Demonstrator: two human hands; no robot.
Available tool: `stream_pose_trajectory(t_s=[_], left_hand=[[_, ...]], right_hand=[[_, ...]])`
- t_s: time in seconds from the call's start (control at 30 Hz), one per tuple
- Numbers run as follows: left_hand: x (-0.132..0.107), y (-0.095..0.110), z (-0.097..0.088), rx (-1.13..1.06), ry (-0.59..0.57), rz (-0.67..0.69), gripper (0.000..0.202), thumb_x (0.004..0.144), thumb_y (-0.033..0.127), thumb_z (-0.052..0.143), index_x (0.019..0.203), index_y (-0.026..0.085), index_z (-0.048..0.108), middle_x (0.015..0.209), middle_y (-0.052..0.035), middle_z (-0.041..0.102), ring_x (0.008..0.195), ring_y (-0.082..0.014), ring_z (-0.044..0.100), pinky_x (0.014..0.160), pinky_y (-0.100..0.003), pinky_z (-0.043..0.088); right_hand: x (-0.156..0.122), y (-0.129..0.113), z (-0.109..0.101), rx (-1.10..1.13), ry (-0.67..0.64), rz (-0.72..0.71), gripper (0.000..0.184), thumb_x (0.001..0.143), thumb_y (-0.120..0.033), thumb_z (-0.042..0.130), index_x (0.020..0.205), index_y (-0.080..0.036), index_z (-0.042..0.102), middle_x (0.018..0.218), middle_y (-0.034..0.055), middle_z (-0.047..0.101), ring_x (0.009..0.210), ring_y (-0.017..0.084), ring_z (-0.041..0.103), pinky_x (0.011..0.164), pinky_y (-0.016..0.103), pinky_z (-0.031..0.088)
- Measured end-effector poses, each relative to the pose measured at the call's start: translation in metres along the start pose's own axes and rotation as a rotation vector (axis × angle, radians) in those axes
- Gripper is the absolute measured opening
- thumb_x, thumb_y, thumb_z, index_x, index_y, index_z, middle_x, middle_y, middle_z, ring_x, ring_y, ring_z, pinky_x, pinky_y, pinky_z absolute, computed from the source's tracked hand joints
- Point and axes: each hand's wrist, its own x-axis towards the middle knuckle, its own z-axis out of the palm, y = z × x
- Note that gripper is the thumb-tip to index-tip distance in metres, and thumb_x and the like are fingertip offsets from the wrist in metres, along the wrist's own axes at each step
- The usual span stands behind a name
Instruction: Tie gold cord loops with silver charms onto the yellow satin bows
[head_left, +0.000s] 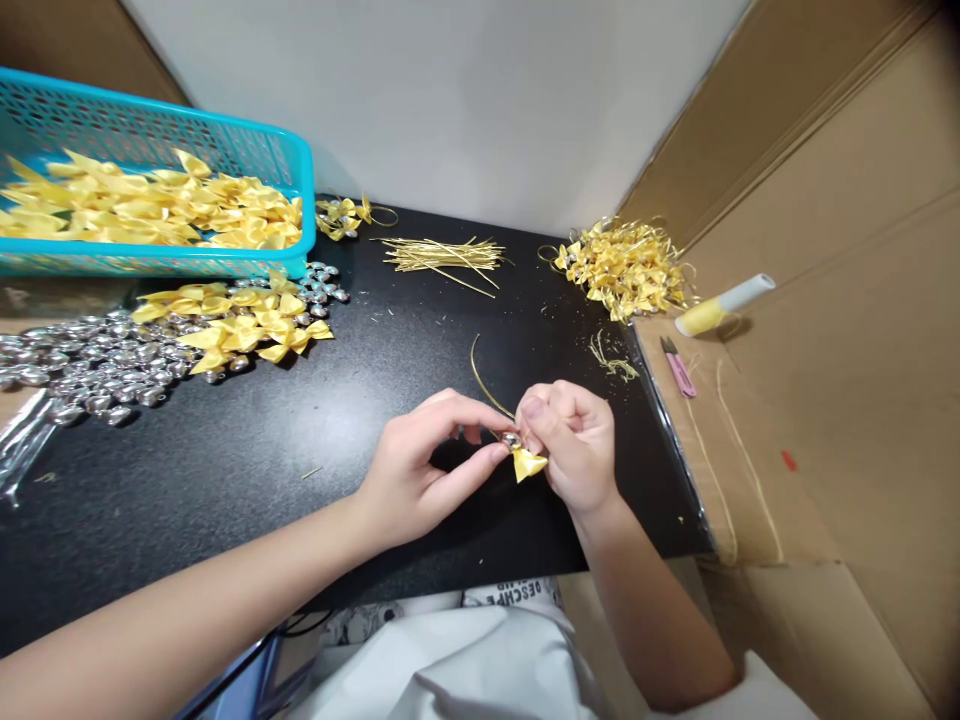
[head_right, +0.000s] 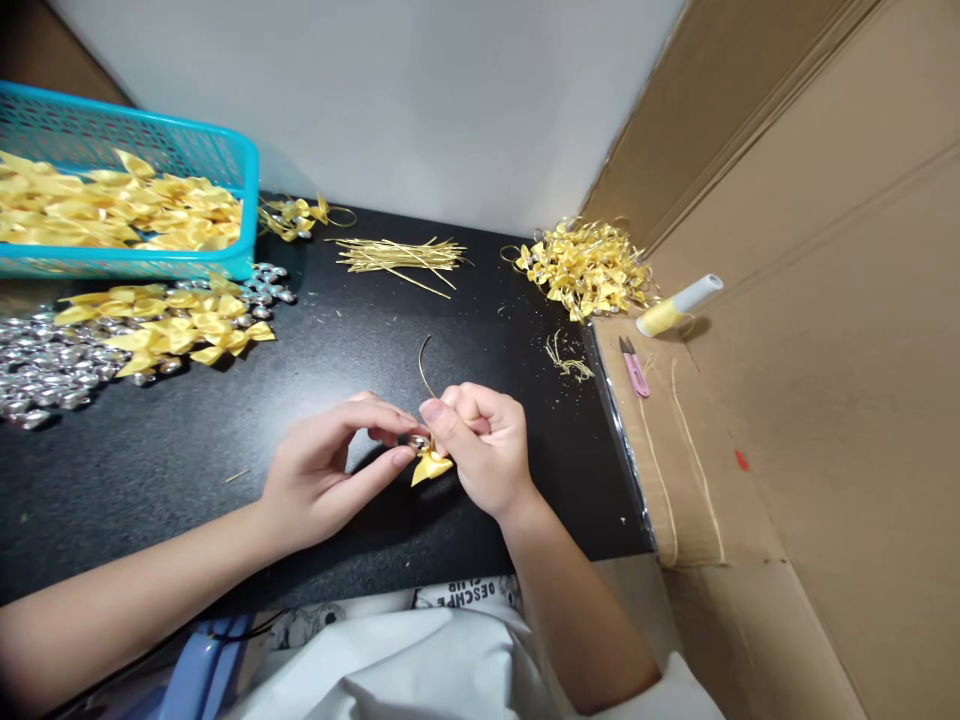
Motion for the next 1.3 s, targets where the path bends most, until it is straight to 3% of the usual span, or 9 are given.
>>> stream_pose_trajectory(t_s=[0.23, 0.4, 0.5, 0.6, 0.73, 0.8, 1.0, 1.17, 1.3], left_hand=[[0.000, -0.004, 0.000, -0.323, -0.031, -0.216, 0.004, 0.088, 0.020, 0.060, 0.090, 0.018, 0.064, 0.085, -0.0026, 0.063, 0.082, -0.0141, 0.060, 0.075, -0.026, 0.049], [0.002, -0.007, 0.004, -0.593, -0.010, -0.437, 0.016, 0.088, 0.027, 0.063, 0.076, 0.018, 0.058, 0.079, 0.0013, 0.058, 0.070, -0.0094, 0.055, 0.067, -0.022, 0.047], [0.002, -0.010, 0.006, -0.578, 0.093, -0.493, 0.012, 0.083, 0.024, 0.070, 0.082, 0.019, 0.059, 0.086, 0.0015, 0.059, 0.078, -0.0098, 0.056, 0.072, -0.021, 0.047], [0.002, -0.012, 0.008, -0.655, 0.207, -0.610, 0.022, 0.077, 0.027, 0.076, 0.093, 0.021, 0.062, 0.097, 0.0002, 0.061, 0.087, -0.0114, 0.056, 0.076, -0.021, 0.047], [0.003, -0.011, 0.010, -1.032, -0.088, -0.851, 0.030, 0.079, 0.043, 0.071, 0.090, 0.016, 0.065, 0.081, -0.0016, 0.061, 0.074, -0.0115, 0.057, 0.068, -0.023, 0.049], [0.004, -0.010, 0.011, -1.097, -0.156, -0.869, 0.028, 0.076, 0.039, 0.076, 0.085, 0.014, 0.065, 0.076, -0.0003, 0.061, 0.070, -0.0097, 0.056, 0.066, -0.021, 0.048], [0.006, -0.008, 0.014, -1.070, -0.102, -0.851, 0.029, 0.067, 0.028, 0.084, 0.078, 0.014, 0.061, 0.069, 0.0017, 0.065, 0.062, -0.0074, 0.058, 0.060, -0.018, 0.045], [0.007, -0.010, 0.012, -1.033, -0.062, -0.872, 0.029, 0.062, 0.026, 0.086, 0.077, 0.014, 0.064, 0.064, 0.0015, 0.068, 0.058, -0.0085, 0.060, 0.059, -0.020, 0.046], [0.009, -0.011, 0.009, -0.958, -0.006, -0.851, 0.025, 0.061, 0.023, 0.085, 0.071, 0.014, 0.064, 0.059, 0.0022, 0.067, 0.054, -0.0081, 0.058, 0.056, -0.020, 0.044]], right_hand=[[-0.001, 0.000, 0.001, -0.026, -0.024, -0.029, 0.049, 0.088, -0.017, 0.062, 0.055, -0.020, 0.026, 0.051, -0.0065, 0.044, 0.047, 0.008, 0.052, 0.048, 0.021, 0.041], [-0.003, -0.002, 0.000, -0.240, -0.060, -0.128, 0.050, 0.087, -0.012, 0.061, 0.054, -0.019, 0.025, 0.052, -0.0057, 0.045, 0.048, 0.008, 0.055, 0.047, 0.021, 0.038], [-0.002, -0.002, -0.002, -0.313, -0.045, -0.180, 0.050, 0.087, -0.011, 0.061, 0.054, -0.019, 0.025, 0.052, -0.0054, 0.045, 0.049, 0.009, 0.056, 0.047, 0.022, 0.038], [-0.002, -0.001, -0.004, -0.331, -0.026, -0.215, 0.049, 0.087, -0.010, 0.060, 0.054, -0.020, 0.025, 0.052, -0.0049, 0.047, 0.051, 0.010, 0.058, 0.048, 0.022, 0.040], [-0.002, 0.001, -0.004, -0.331, -0.016, -0.237, 0.049, 0.088, -0.011, 0.060, 0.054, -0.019, 0.026, 0.054, -0.0041, 0.051, 0.047, 0.008, 0.052, 0.048, 0.023, 0.041], [-0.002, 0.002, -0.005, -0.328, -0.013, -0.240, 0.049, 0.088, -0.012, 0.059, 0.054, -0.020, 0.026, 0.054, -0.0036, 0.051, 0.047, 0.009, 0.050, 0.049, 0.024, 0.041], [0.001, 0.001, -0.005, -0.346, -0.051, -0.257, 0.048, 0.088, -0.013, 0.059, 0.054, -0.020, 0.025, 0.053, -0.0037, 0.048, 0.051, 0.010, 0.048, 0.051, 0.025, 0.039], [0.002, 0.000, -0.005, -0.345, 0.002, -0.174, 0.053, 0.088, -0.019, 0.060, 0.056, -0.020, 0.018, 0.051, -0.0078, 0.024, 0.046, 0.006, 0.026, 0.045, 0.023, 0.026], [0.002, 0.000, -0.006, -0.340, 0.026, -0.076, 0.056, 0.089, -0.026, 0.061, 0.057, -0.021, 0.015, 0.052, -0.0085, 0.018, 0.046, 0.006, 0.018, 0.045, 0.023, 0.022]])
